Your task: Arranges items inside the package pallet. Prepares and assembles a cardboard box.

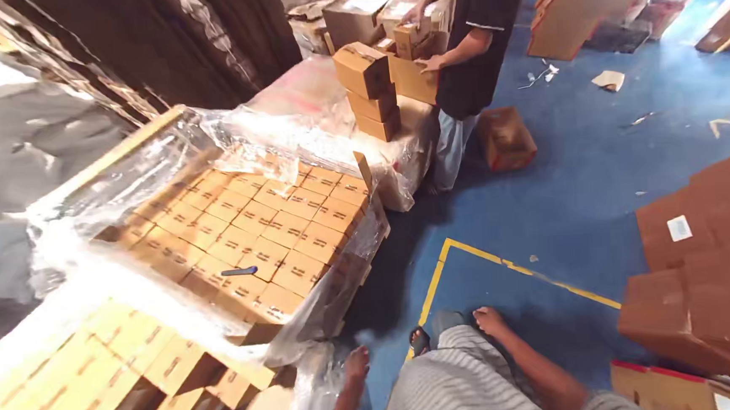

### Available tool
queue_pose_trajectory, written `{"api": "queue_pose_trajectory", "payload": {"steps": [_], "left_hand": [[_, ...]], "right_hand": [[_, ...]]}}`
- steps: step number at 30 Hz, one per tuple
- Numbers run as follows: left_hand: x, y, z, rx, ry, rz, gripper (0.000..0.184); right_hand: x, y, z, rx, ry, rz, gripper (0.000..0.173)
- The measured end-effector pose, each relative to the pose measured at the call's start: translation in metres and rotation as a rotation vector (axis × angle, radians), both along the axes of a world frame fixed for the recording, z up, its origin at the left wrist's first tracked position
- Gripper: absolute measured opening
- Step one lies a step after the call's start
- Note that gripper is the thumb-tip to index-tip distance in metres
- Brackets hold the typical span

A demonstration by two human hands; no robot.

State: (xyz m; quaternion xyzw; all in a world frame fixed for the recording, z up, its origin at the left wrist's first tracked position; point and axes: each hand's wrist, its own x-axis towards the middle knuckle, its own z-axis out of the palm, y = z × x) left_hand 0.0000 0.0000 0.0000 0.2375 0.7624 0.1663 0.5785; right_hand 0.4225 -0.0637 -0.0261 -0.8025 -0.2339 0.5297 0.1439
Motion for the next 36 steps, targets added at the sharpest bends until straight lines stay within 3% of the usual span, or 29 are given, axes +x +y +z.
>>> {"api": "queue_pose_trajectory", "payload": {"steps": [4, 7, 9, 10, 11, 12, 15, 18, 21, 26, 30, 36], "left_hand": [[0.020, 0.092, 0.012, 0.122, -0.111, 0.154, 0.043], [0.041, 0.123, -0.009, 0.049, -0.131, 0.242, 0.043], [0.050, 0.122, -0.022, -0.070, -0.060, 0.137, 0.042], [0.051, 0.125, -0.021, -0.124, 0.014, -0.008, 0.040], [0.049, 0.127, -0.009, -0.193, 0.097, -0.167, 0.040], [0.048, 0.135, 0.002, -0.250, 0.162, -0.200, 0.040], [0.037, 0.196, 0.004, -0.180, 0.173, 0.175, 0.039], [0.025, 0.233, 0.009, -0.154, 0.163, 0.225, 0.041], [0.024, 0.273, 0.011, -0.120, 0.144, 0.163, 0.039], [0.002, 0.335, -0.003, -0.103, 0.039, -0.167, 0.043], [-0.041, 0.424, -0.014, 0.011, 0.149, -0.237, 0.050], [-0.050, 0.557, -0.071, 0.288, 0.357, -0.452, 0.070]], "right_hand": [[-0.023, 0.102, 0.000, 0.009, 0.045, 0.092, 0.039], [-0.044, 0.179, 0.001, 0.023, -0.034, 0.304, 0.037], [-0.049, 0.239, 0.005, 0.025, -0.073, 0.420, 0.036], [-0.048, 0.275, 0.006, 0.034, -0.061, 0.457, 0.035], [-0.048, 0.300, 0.004, 0.038, -0.024, 0.466, 0.034], [-0.045, 0.322, 0.000, 0.025, 0.010, 0.460, 0.035], [-0.040, 0.409, -0.003, -0.039, 0.051, 0.488, 0.039], [-0.042, 0.469, 0.010, -0.193, 0.057, 0.564, 0.043], [-0.073, 0.532, 0.024, -0.172, 0.168, 0.459, 0.047], [-0.149, 0.588, 0.028, -0.088, 0.349, 0.255, 0.050], [-0.228, 0.609, 0.011, -0.157, 0.457, 0.006, 0.064], [-0.292, 0.639, -0.022, -0.218, 0.375, -0.331, 0.084]]}}
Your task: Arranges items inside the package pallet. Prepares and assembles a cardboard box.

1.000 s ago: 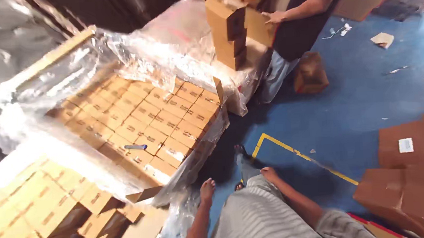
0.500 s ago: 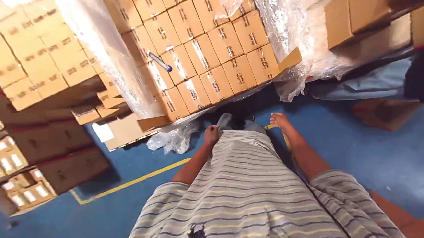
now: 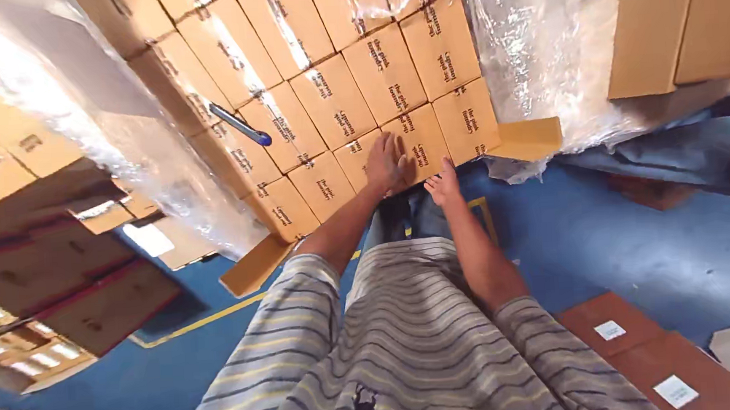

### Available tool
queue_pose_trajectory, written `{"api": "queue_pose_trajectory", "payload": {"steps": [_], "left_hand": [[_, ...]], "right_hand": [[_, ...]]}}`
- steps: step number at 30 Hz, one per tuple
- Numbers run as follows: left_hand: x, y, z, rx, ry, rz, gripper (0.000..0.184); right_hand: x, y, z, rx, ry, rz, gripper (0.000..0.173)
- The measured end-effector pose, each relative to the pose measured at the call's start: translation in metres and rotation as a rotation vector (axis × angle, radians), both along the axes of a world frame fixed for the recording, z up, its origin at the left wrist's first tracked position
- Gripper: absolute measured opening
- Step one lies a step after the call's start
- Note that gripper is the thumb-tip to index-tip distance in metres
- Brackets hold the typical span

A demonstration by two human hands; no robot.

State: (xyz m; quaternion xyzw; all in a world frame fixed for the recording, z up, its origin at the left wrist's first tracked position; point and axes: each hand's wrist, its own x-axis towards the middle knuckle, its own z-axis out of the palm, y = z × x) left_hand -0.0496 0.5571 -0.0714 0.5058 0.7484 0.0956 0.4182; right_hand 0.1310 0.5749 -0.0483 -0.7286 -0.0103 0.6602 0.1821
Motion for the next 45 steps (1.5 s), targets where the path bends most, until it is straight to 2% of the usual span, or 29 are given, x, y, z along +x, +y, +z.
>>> {"api": "queue_pose_trajectory", "payload": {"steps": [3, 8, 11, 13, 17, 19, 22, 25, 27, 30, 32, 34, 35, 36, 38, 39, 41, 43, 45], "left_hand": [[0.014, 0.032, -0.018, -0.028, 0.057, -0.053, 0.082], [0.034, 0.048, -0.029, -0.075, 0.194, 0.079, 0.094], [0.036, 0.075, -0.020, -0.158, 0.265, 0.132, 0.087], [0.033, 0.086, -0.016, -0.210, 0.281, 0.150, 0.082], [0.026, 0.095, -0.005, -0.232, 0.300, 0.182, 0.082], [0.028, 0.093, 0.019, -0.222, 0.308, 0.178, 0.079], [0.019, 0.077, 0.067, -0.087, 0.290, 0.221, 0.076], [0.002, 0.043, 0.118, 0.114, 0.282, 0.306, 0.072], [-0.019, 0.010, 0.145, 0.146, 0.318, 0.348, 0.071], [-0.072, -0.041, 0.162, 0.145, 0.378, 0.399, 0.072], [-0.111, -0.070, 0.155, 0.131, 0.391, 0.398, 0.068], [-0.142, -0.097, 0.128, 0.086, 0.374, 0.356, 0.066], [-0.152, -0.111, 0.109, 0.030, 0.355, 0.342, 0.071], [-0.158, -0.126, 0.088, -0.016, 0.342, 0.332, 0.078], [-0.159, -0.153, 0.060, -0.015, 0.346, 0.322, 0.083], [-0.159, -0.156, 0.052, 0.016, 0.357, 0.315, 0.081], [-0.157, -0.159, 0.047, 0.063, 0.378, 0.329, 0.077], [-0.156, -0.159, 0.044, 0.095, 0.372, 0.371, 0.074], [-0.158, -0.160, 0.038, 0.132, 0.379, 0.396, 0.071]], "right_hand": [[-0.003, 0.018, -0.014, -0.050, -0.003, -0.030, 0.089], [0.013, 0.031, -0.053, -0.112, 0.112, -0.108, 0.090], [0.014, 0.038, -0.062, -0.061, 0.213, -0.238, 0.087], [0.010, 0.042, -0.058, -0.037, 0.266, -0.338, 0.093], [0.005, 0.053, -0.032, -0.080, 0.272, -0.413, 0.098], [0.011, 0.053, -0.004, -0.105, 0.258, -0.422, 0.096], [0.012, 0.046, 0.054, -0.070, 0.271, -0.353, 0.094], [0.008, 0.031, 0.115, -0.024, 0.278, -0.240, 0.096], [-0.009, 0.015, 0.146, -0.001, 0.275, -0.169, 0.094], [-0.052, -0.025, 0.172, -0.038, 0.383, -0.048, 0.089], [-0.085, -0.058, 0.174, -0.162, 0.458, 0.073, 0.087], [-0.118, -0.087, 0.175, -0.241, 0.447, 0.262, 0.081], [-0.134, -0.095, 0.179, -0.222, 0.389, 0.358, 0.073], [-0.150, -0.099, 0.187, -0.150, 0.309, 0.447, 0.065], [-0.177, -0.099, 0.197, 0.160, 0.189, 0.554, 0.051], [-0.192, -0.090, 0.192, 0.353, 0.157, 0.593, 0.046], [-0.228, -0.062, 0.162, 0.657, 0.117, 0.825, 0.039], [-0.280, -0.027, 0.115, 0.716, 0.023, 1.129, 0.039], [-0.343, -0.002, 0.065, 0.664, -0.083, 1.436, 0.045]]}}
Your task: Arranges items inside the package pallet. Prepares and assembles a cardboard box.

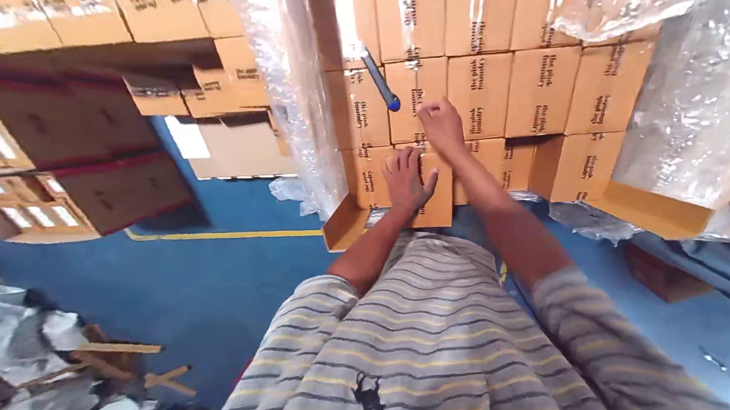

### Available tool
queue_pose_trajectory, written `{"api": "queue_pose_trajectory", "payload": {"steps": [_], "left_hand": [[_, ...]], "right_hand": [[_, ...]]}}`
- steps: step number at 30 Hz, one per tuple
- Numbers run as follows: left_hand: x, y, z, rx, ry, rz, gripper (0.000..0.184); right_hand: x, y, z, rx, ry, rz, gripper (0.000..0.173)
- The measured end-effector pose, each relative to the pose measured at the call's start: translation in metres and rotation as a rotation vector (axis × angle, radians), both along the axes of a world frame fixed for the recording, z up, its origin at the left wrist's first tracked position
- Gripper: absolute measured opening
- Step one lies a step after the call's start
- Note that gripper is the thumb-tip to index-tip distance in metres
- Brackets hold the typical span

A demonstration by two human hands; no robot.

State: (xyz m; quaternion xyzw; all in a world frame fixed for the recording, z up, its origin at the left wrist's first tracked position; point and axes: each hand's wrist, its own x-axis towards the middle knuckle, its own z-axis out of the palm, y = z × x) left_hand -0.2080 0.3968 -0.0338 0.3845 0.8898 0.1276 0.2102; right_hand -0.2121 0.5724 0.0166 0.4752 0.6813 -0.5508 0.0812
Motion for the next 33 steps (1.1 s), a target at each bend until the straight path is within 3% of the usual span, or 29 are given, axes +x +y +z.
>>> {"api": "queue_pose_trajectory", "payload": {"steps": [3, 6, 9, 11, 14, 17, 19, 21, 23, 26, 29, 33], "left_hand": [[0.001, 0.000, -0.006, 0.016, -0.005, 0.002, 0.069], [-0.001, -0.002, -0.005, 0.050, 0.000, 0.000, 0.069], [-0.002, -0.002, -0.006, 0.088, 0.012, 0.009, 0.066], [0.000, -0.003, -0.009, 0.108, 0.027, 0.021, 0.065], [-0.005, -0.003, -0.005, 0.122, -0.028, 0.031, 0.062], [-0.012, -0.009, 0.008, 0.119, -0.183, 0.088, 0.060], [-0.021, -0.015, 0.012, 0.155, -0.275, 0.149, 0.059], [-0.025, -0.023, 0.016, 0.137, -0.341, 0.170, 0.059], [-0.025, -0.026, 0.018, 0.124, -0.359, 0.164, 0.058], [-0.023, -0.028, 0.009, 0.202, -0.352, 0.168, 0.053], [-0.020, -0.027, -0.004, 0.328, -0.326, 0.171, 0.045], [-0.018, -0.028, -0.009, 0.381, -0.332, 0.190, 0.045]], "right_hand": [[-0.079, 0.010, -0.059, 0.172, -0.167, 0.271, 0.064], [-0.131, 0.004, -0.103, 0.362, -0.121, 0.410, 0.080], [-0.153, 0.003, -0.124, 0.459, -0.087, 0.598, 0.068], [-0.151, 0.003, -0.115, 0.444, -0.177, 0.683, 0.061], [-0.115, 0.018, -0.079, 0.307, -0.275, 0.573, 0.061], [-0.028, 0.041, -0.041, 0.153, -0.197, 0.259, 0.045], [0.031, 0.053, -0.014, 0.033, -0.151, 0.008, 0.044], [0.078, 0.054, 0.007, 0.007, -0.208, -0.104, 0.044], [0.101, 0.050, 0.015, 0.044, -0.310, 0.010, 0.053], [0.091, 0.033, 0.025, 0.069, -0.359, 0.348, 0.059], [0.060, 0.018, 0.021, 0.227, -0.349, 0.707, 0.044], [0.026, 0.008, 0.015, 0.352, -0.357, 0.970, 0.030]]}}
